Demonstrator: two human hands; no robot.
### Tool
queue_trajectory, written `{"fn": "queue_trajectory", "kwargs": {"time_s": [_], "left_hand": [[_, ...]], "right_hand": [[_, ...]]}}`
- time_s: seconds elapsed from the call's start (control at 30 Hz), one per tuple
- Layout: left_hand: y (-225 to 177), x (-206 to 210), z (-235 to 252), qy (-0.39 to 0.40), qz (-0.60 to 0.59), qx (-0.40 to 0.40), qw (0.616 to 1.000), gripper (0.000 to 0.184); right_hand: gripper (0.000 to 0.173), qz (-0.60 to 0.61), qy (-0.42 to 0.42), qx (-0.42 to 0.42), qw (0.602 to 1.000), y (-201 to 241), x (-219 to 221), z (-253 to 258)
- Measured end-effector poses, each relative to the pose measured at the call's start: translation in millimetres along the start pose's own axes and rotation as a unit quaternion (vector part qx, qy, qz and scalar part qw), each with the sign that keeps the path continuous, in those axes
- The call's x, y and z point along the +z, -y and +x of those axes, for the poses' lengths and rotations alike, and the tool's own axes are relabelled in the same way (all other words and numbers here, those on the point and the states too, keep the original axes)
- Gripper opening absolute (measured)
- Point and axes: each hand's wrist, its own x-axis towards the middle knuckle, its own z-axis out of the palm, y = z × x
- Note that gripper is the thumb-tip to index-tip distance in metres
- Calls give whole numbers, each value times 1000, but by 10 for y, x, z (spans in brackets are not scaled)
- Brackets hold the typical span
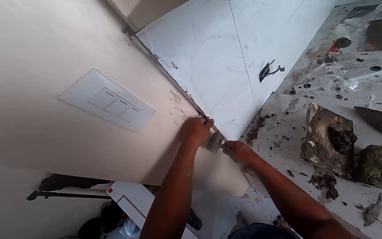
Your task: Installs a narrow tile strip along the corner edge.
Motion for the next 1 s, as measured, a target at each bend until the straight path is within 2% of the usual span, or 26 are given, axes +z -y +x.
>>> {"fn": "queue_trajectory", "kwargs": {"time_s": [0.17,0.3,0.73,0.87,1.0], "left_hand": [[-72,63,38,-14,25,6,1000,50],[-103,55,22,-19,26,-9,999,49],[-91,75,43,-10,15,-13,1000,47],[-57,104,62,-10,1,-8,1000,47],[4,174,44,-23,-23,5,999,50]], "right_hand": [[36,16,-16,-11,1000,5,-59,69],[36,23,11,-17,1000,-17,-72,94],[33,55,17,-41,998,-97,-129,139],[39,-3,60,-30,998,-137,-88,15],[43,-119,142,41,982,-265,21,-263]]}}
